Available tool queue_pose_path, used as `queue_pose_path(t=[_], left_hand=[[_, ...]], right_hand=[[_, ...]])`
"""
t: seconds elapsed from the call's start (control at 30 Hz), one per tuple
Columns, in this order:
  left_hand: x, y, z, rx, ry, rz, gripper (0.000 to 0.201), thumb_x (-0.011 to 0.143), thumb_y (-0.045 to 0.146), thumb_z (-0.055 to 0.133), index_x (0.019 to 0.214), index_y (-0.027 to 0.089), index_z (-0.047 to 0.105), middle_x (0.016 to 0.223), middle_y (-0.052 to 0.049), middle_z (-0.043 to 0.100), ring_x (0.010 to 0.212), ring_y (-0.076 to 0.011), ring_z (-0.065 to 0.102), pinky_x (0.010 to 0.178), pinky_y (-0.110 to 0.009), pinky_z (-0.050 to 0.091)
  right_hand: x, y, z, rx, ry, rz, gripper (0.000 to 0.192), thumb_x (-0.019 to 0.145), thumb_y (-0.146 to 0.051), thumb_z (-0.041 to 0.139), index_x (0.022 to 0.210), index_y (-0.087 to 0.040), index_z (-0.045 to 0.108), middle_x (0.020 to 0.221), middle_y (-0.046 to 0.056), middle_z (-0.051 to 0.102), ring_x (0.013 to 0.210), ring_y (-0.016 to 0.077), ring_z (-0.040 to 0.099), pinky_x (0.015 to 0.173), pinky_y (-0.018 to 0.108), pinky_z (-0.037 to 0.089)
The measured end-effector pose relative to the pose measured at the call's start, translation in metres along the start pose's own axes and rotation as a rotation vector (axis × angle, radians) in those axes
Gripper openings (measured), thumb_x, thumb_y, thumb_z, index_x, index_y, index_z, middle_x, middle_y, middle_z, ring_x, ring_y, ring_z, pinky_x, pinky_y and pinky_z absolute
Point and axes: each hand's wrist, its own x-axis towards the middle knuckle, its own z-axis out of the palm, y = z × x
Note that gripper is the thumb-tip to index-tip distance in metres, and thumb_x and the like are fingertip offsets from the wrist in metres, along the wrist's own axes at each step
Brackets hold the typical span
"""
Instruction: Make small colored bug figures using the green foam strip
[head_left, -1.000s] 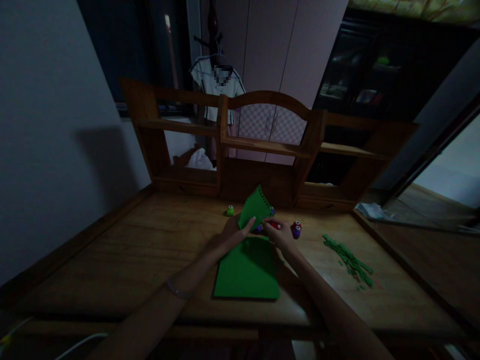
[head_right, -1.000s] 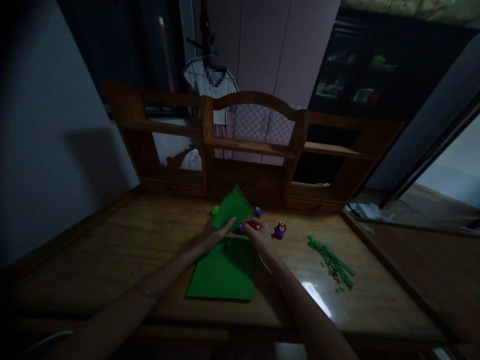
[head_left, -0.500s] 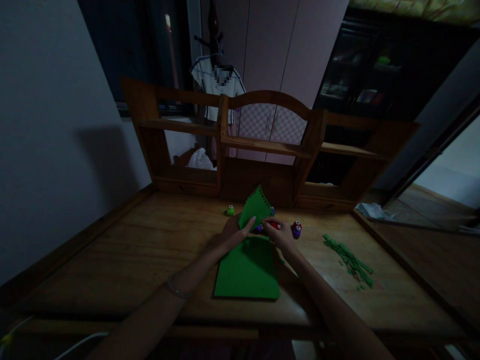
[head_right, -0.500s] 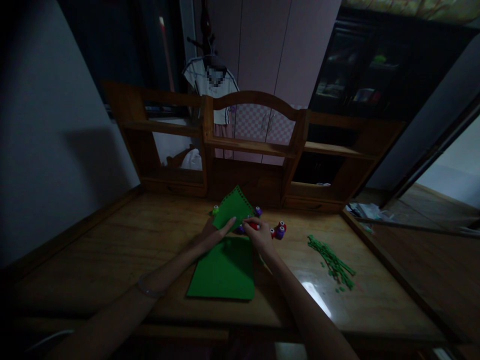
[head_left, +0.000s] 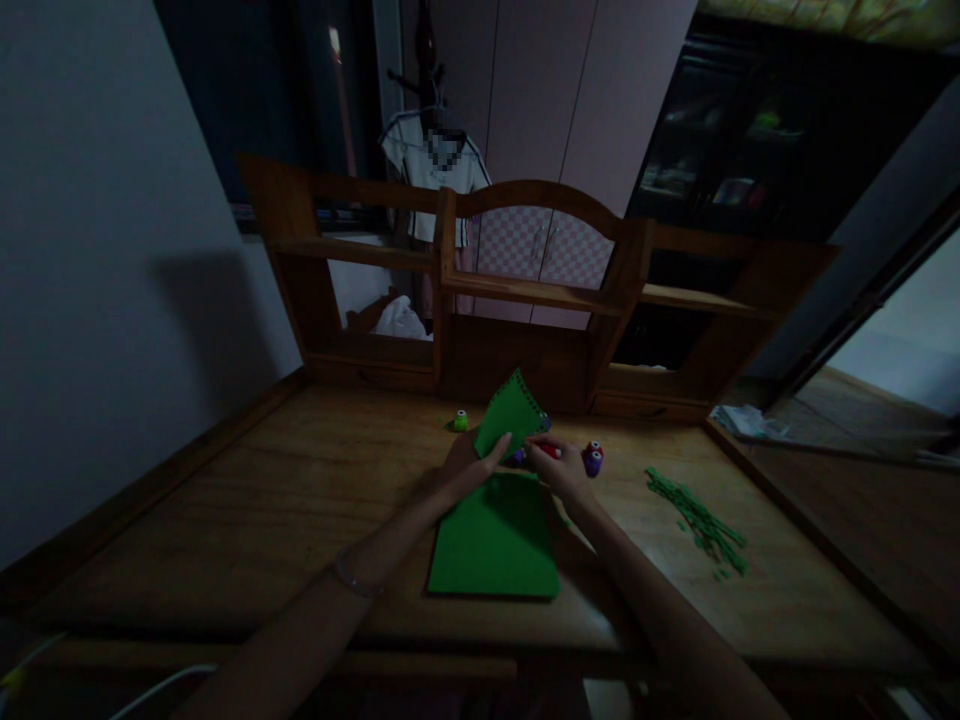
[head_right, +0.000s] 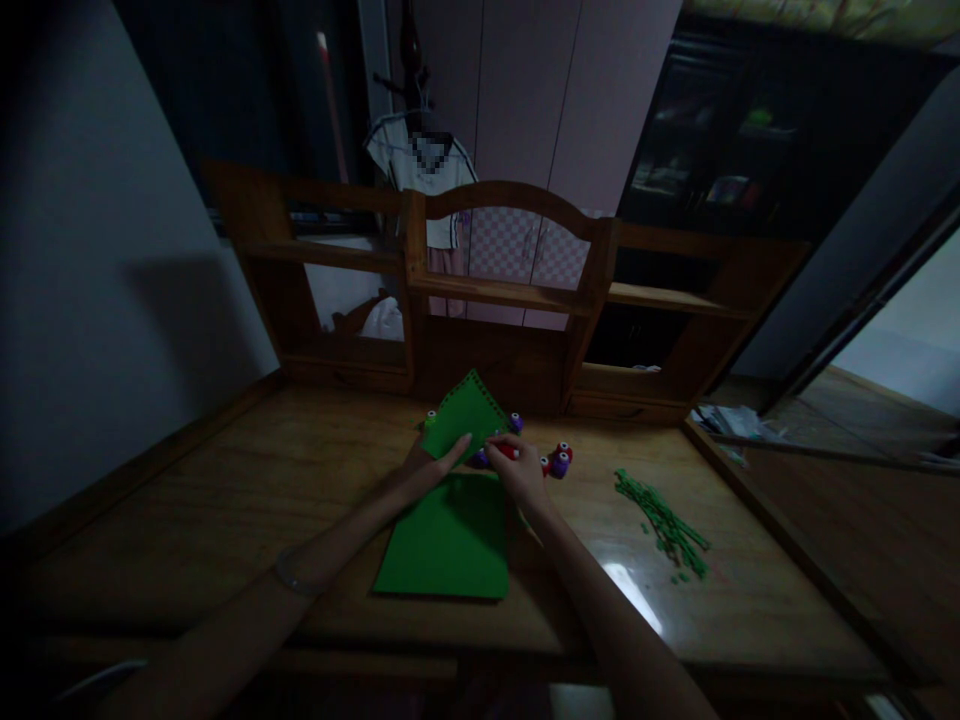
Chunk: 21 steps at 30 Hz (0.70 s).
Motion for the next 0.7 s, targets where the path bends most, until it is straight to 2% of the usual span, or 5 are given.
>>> queue_pose_path(t=[0.33, 0.53, 0.7], left_hand=[[-0.002, -0.003, 0.001, 0.010, -0.011, -0.016, 0.038, 0.084, 0.050, 0.053, 0.101, 0.019, 0.068, 0.106, -0.007, 0.069, 0.103, -0.0220, 0.063, 0.097, -0.034, 0.046], [0.004, -0.011, 0.006, -0.008, 0.018, 0.004, 0.038, 0.082, 0.046, 0.057, 0.107, 0.018, 0.066, 0.112, -0.008, 0.067, 0.108, -0.0224, 0.061, 0.102, -0.036, 0.043], [0.001, 0.000, 0.001, -0.072, 0.024, 0.009, 0.039, 0.083, 0.042, 0.056, 0.112, 0.017, 0.064, 0.114, -0.008, 0.066, 0.110, -0.0220, 0.059, 0.101, -0.036, 0.044]], right_hand=[[-0.002, -0.003, -0.001, 0.027, -0.014, -0.002, 0.037, 0.071, -0.048, 0.064, 0.087, -0.015, 0.071, 0.065, 0.004, 0.063, 0.058, 0.0157, 0.057, 0.049, 0.022, 0.039], [-0.004, -0.007, 0.000, 0.023, -0.009, -0.052, 0.036, 0.071, -0.048, 0.063, 0.086, -0.016, 0.068, 0.066, 0.003, 0.061, 0.059, 0.0156, 0.056, 0.050, 0.022, 0.040], [-0.007, -0.012, -0.001, 0.003, -0.043, -0.105, 0.034, 0.072, -0.048, 0.063, 0.088, -0.018, 0.065, 0.076, 0.001, 0.063, 0.065, 0.0156, 0.058, 0.056, 0.023, 0.043]])
